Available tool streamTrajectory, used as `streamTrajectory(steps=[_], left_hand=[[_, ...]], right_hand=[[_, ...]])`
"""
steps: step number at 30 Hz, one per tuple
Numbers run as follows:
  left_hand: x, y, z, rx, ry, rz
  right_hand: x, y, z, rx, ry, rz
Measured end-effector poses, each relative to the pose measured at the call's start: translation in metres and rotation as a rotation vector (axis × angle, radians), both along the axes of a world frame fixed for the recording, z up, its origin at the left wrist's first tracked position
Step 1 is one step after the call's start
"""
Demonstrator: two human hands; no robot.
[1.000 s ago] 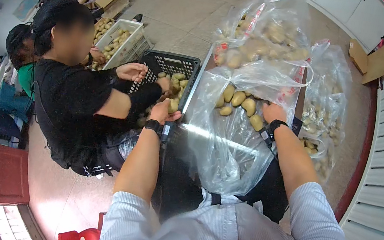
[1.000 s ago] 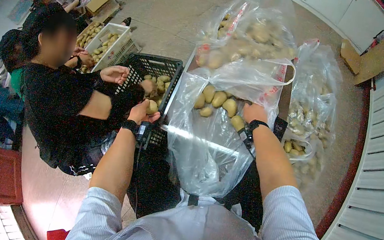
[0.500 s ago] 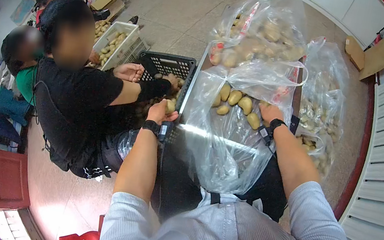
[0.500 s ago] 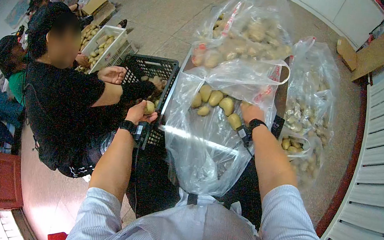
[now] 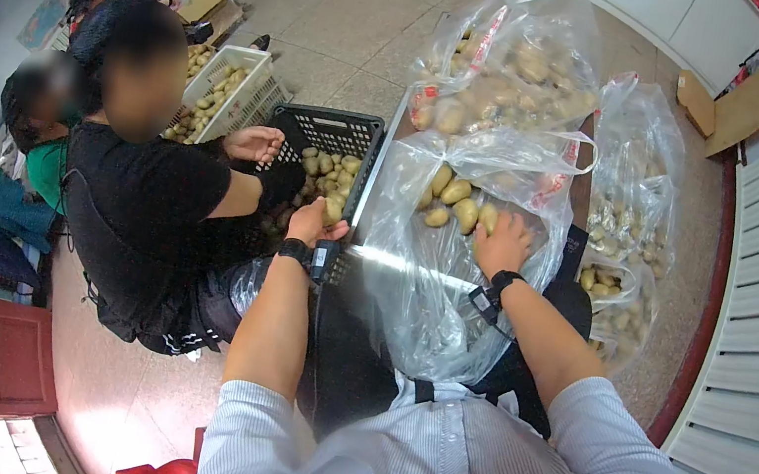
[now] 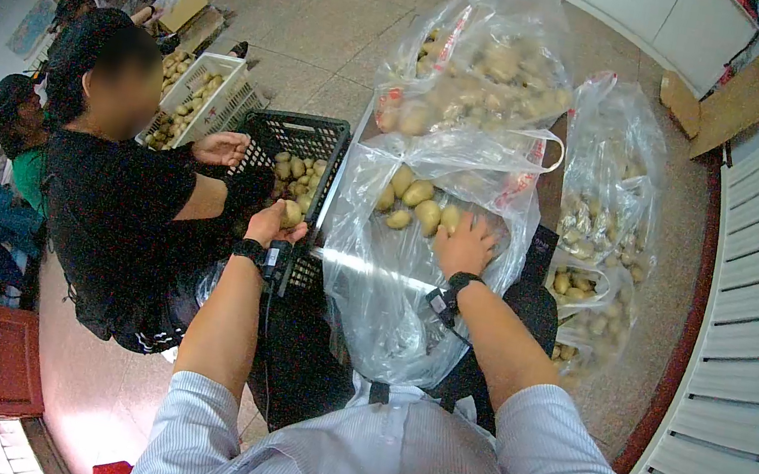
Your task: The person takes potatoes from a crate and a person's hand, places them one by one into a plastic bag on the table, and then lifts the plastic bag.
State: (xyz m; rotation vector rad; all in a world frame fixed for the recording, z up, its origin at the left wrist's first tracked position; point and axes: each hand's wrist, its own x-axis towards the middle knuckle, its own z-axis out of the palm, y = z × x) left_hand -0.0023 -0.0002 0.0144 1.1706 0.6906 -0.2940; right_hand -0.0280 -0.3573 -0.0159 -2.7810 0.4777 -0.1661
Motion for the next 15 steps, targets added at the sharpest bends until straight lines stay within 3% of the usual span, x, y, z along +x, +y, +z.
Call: streamTrajectory(steps=[5, 8, 14, 15], left_hand=[[0.001, 0.009, -0.012, 0.034, -0.048, -0.029], [0.002, 0.009, -0.008, 0.078, -0.096, -0.101], [-0.002, 0.018, -0.016, 0.118, -0.01, 0.003], [0.0, 0.024, -0.026, 0.733, -0.159, -0.372]], right_hand=[[-0.006, 0.001, -0.002, 0.116, -0.035, 0.204], [-0.003, -0.002, -0.003, 0.083, -0.067, 0.329], [-0.008, 0.003, 0.012, -0.01, -0.064, 0.377], [-0.009, 0.004, 0.014, -0.015, -0.061, 0.407]])
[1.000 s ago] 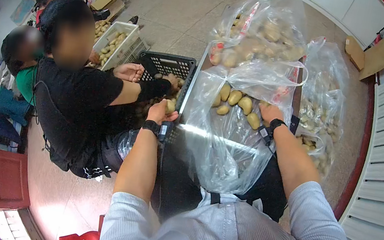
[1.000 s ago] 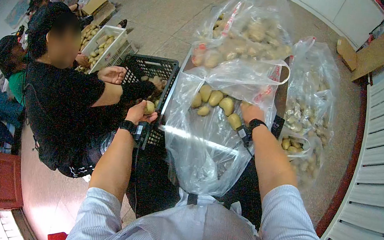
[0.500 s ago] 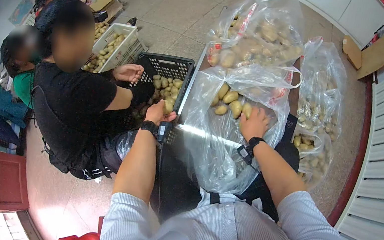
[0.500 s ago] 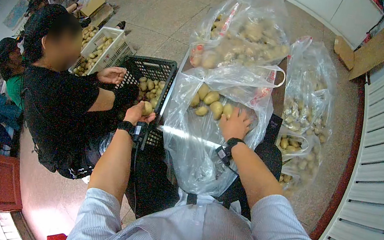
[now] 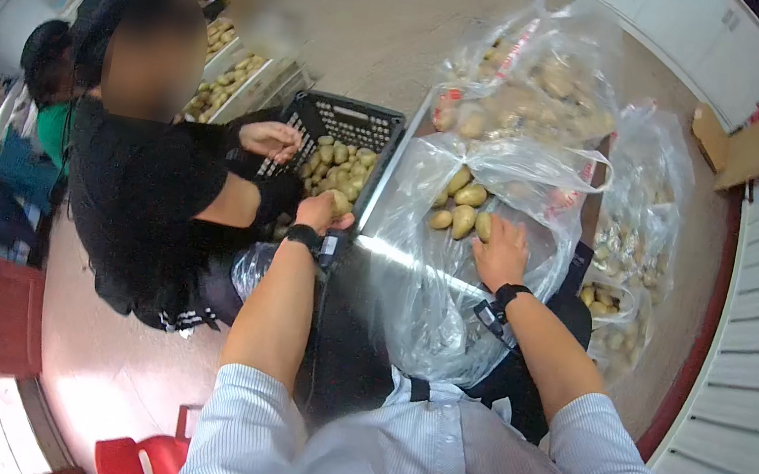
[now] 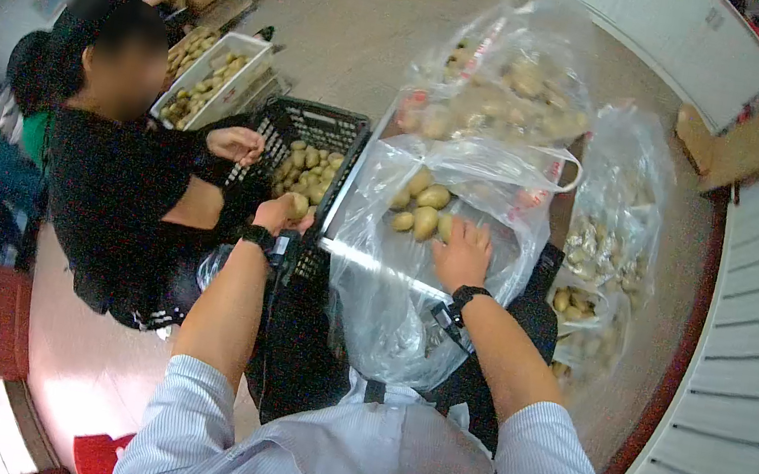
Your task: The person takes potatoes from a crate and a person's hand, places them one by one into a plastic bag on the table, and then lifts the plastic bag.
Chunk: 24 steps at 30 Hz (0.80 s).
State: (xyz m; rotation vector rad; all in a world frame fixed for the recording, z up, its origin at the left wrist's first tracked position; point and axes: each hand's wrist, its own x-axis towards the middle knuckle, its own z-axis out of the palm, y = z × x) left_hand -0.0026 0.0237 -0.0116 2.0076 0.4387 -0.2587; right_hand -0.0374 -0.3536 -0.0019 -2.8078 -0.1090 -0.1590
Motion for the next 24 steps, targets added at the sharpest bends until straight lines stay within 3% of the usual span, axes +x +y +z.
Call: streamTrajectory(steps=[1, 3, 5, 7, 9, 10, 13, 16, 19, 24], left_hand=[[0.001, 0.011, -0.006, 0.625, -0.109, -0.373], [-0.009, 0.0, 0.023, 0.825, -0.096, -0.423], [-0.014, -0.011, 0.044, 0.824, 0.033, -0.322], [0.011, 0.021, -0.067, 0.738, -0.223, -0.242], [-0.01, 0.004, 0.011, 0.895, -0.061, -0.315], [-0.012, 0.007, 0.002, 0.796, -0.088, -0.252], [-0.021, 0.0, 0.031, 0.853, -0.186, -0.269], [0.046, 0.051, -0.159, 0.141, -0.174, 0.077], [-0.012, -0.027, 0.041, -0.715, 0.035, 0.558], [-0.008, -0.031, 0.035, -0.699, 0.021, 0.475]], right_hand=[[-0.002, 0.0, 0.006, -0.033, -0.011, 0.031], [-0.001, 0.003, 0.014, -0.094, -0.059, 0.113], [0.0, 0.012, 0.029, -0.11, -0.086, 0.205], [0.002, 0.023, 0.041, -0.054, -0.147, 0.283], [0.007, 0.026, 0.043, -0.099, -0.038, 0.331], [0.013, 0.029, 0.032, -0.095, -0.026, 0.368], [0.014, 0.037, 0.019, -0.177, -0.148, 0.384], [0.008, 0.049, 0.026, -0.114, -0.017, 0.314], [0.014, 0.05, 0.01, -0.087, 0.043, 0.266], [0.01, 0.047, 0.017, -0.118, 0.062, 0.301]])
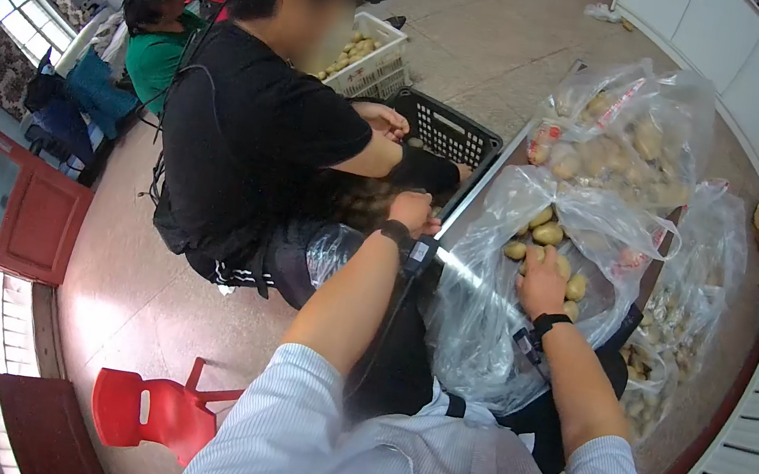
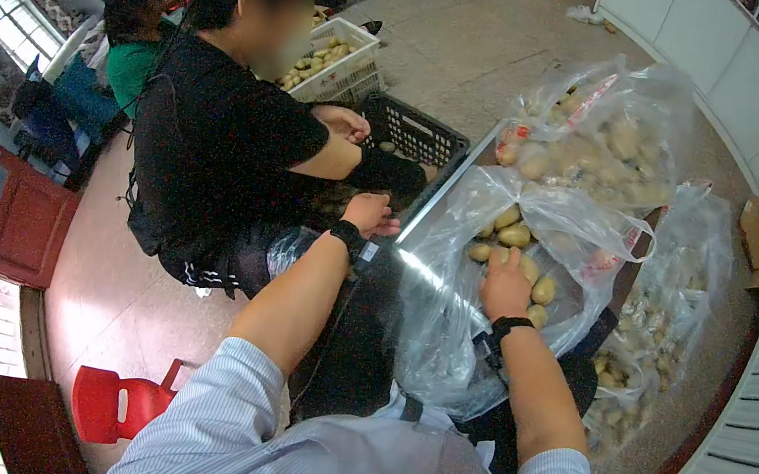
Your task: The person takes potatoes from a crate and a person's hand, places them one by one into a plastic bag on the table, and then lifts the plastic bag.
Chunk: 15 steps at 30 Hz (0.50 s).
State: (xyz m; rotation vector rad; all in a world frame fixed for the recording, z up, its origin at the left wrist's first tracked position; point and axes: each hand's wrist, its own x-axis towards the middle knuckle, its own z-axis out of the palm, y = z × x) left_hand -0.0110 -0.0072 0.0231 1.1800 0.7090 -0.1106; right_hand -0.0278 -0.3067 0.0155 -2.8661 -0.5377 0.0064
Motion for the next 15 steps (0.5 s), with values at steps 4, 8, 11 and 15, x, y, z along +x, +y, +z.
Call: streamTrajectory(steps=[4, 8, 11, 15], left_hand=[[0.001, -0.002, 0.005, -0.018, 0.026, -0.081], [-0.007, -0.011, 0.02, 0.02, 0.043, -0.111], [-0.006, -0.013, 0.02, 0.067, 0.028, -0.148], [-0.002, 0.0, -0.018, 0.306, -0.199, -0.446]], right_hand=[[-0.004, -0.002, -0.001, -0.006, -0.119, 0.054], [-0.003, 0.0, -0.007, -0.04, -0.026, 0.025], [-0.005, -0.003, -0.011, -0.056, 0.001, 0.019], [-0.008, -0.006, -0.011, 0.008, -0.06, 0.06]])
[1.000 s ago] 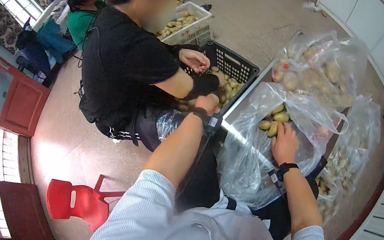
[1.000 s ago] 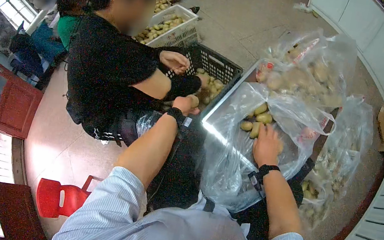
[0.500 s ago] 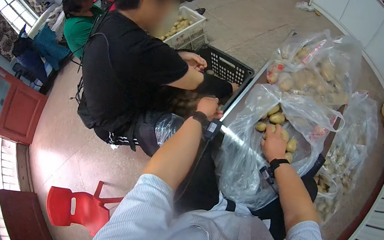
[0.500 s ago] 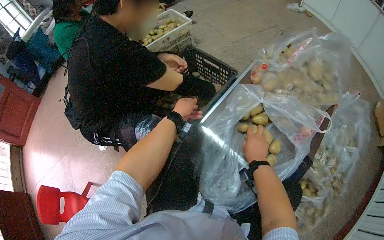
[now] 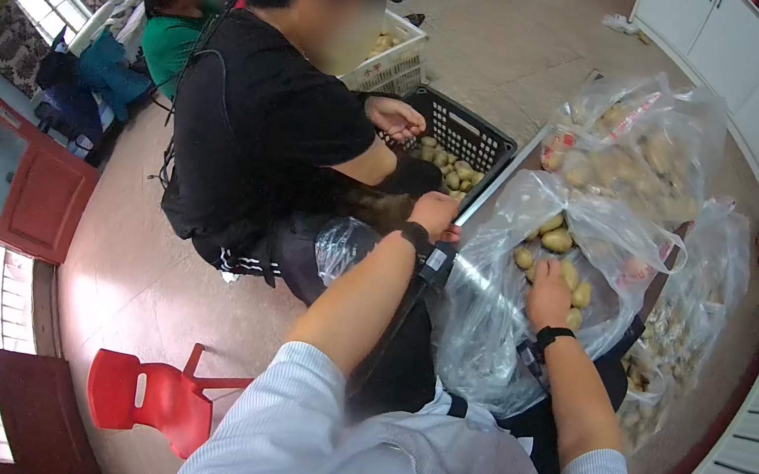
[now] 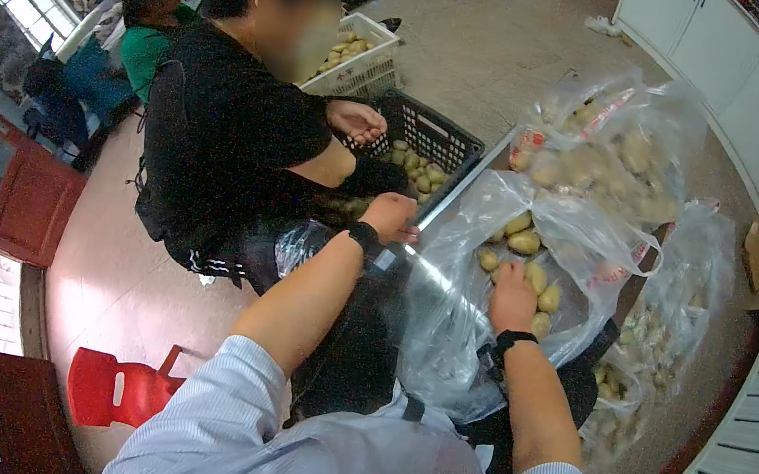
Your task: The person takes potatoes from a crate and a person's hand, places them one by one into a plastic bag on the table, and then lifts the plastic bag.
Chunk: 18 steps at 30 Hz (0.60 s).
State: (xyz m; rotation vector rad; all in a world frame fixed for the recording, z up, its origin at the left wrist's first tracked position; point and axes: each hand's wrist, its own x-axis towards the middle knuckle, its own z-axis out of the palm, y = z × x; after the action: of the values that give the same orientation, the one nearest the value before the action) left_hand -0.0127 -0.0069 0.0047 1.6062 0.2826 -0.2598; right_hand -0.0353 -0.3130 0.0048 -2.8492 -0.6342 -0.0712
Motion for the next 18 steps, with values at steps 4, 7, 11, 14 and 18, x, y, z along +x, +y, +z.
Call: streamTrajectory(steps=[4, 7, 11, 14, 18], left_hand=[[-0.01, -0.023, 0.041, -0.268, 0.189, 0.281], [-0.014, -0.029, 0.052, -0.2, 0.153, 0.283], [-0.008, -0.026, 0.041, -0.159, 0.185, 0.185], [-0.009, -0.03, 0.046, -0.179, 0.196, 0.163], [-0.005, -0.034, 0.046, -0.203, 0.226, 0.096]], right_hand=[[0.0, 0.001, -0.008, -0.056, -0.036, 0.006], [-0.002, 0.002, 0.007, -0.055, 0.054, -0.011], [-0.003, -0.004, 0.007, 0.13, 0.004, -0.05], [0.005, -0.007, 0.006, 0.301, -0.005, -0.079], [0.016, -0.003, -0.01, 0.568, 0.078, -0.139]])
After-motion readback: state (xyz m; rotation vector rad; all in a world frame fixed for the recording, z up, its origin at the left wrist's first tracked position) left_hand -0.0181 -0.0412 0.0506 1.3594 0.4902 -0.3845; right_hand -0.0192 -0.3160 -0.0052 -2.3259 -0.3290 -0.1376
